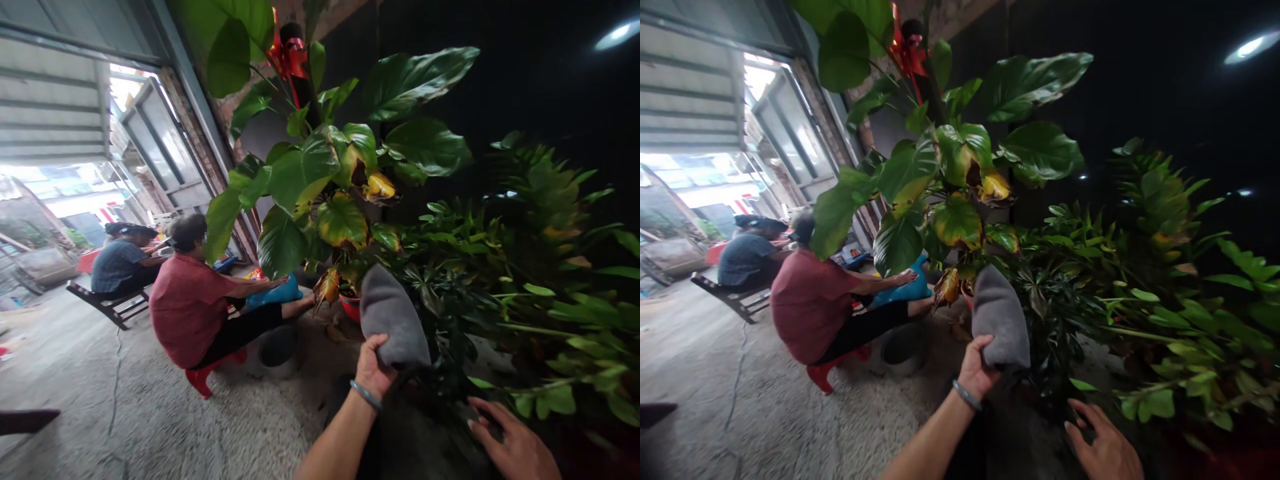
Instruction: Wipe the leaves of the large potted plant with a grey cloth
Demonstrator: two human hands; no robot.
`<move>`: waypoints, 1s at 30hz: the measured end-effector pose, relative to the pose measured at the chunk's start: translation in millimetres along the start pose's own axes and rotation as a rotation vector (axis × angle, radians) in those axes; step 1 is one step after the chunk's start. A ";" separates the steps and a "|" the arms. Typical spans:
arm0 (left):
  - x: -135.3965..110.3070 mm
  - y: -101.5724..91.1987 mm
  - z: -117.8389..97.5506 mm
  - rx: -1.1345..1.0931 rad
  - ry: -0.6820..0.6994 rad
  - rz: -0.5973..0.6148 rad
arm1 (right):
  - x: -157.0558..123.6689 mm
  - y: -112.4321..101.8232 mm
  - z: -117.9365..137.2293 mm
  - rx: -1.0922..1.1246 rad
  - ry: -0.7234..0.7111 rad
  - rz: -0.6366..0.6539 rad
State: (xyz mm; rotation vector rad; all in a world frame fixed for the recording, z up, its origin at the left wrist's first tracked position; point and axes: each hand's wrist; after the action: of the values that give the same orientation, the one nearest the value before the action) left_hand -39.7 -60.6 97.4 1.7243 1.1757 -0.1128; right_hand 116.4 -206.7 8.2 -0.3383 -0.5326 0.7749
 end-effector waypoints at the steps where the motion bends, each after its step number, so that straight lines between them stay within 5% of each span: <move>1: -0.9 -10.0 16.9 0.024 -0.086 -0.063 | -0.1 -0.6 -1.3 -0.013 -0.016 -0.008; 3: -8.4 -35.0 46.8 0.165 -0.334 -0.032 | -0.5 -2.8 -3.2 -0.035 -0.040 -0.025; 5: -20.5 -55.7 60.3 0.254 -0.407 0.035 | -1.1 -5.6 -3.9 -0.033 -0.040 -0.021; 7: -32.0 -60.9 52.1 0.273 -0.393 0.163 | -1.8 -7.7 -3.8 -0.010 -0.010 -0.004; 12: -35.5 -6.3 -5.5 0.193 -0.095 0.417 | -1.8 -5.8 0.7 0.044 0.022 0.003; 16: -17.4 28.4 -1.6 0.171 -0.022 0.365 | 0.2 -4.6 12.2 0.017 0.027 0.028; 20: -13.8 2.8 42.9 0.314 -0.273 0.050 | -0.5 -11.5 20.4 -0.008 0.066 0.183; 22: -24.6 -17.3 55.3 0.385 -0.382 0.003 | -2.0 -15.1 17.9 -0.033 0.067 0.238; 25: -49.0 -23.5 42.2 0.449 -0.408 0.144 | -3.8 -16.3 10.6 -0.060 0.047 0.173; 28: -63.7 7.4 4.4 0.412 -0.240 0.413 | -2.8 -13.2 10.4 -0.067 0.061 0.098; 30: -60.0 35.5 -16.8 0.341 -0.076 0.481 | -0.8 -11.1 15.7 -0.028 0.069 0.077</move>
State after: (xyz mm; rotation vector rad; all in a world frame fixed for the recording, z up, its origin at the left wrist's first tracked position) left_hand -51.8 -87.4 162.7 2.2378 0.6846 -0.0869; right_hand 113.3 -213.3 26.1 -0.4118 -0.4680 0.8283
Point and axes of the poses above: each hand's wrist, its own x-axis towards the middle knuckle, its own y-axis out of the palm, z = x × y, and after that the axes turned 7 degrees about x, right-handed
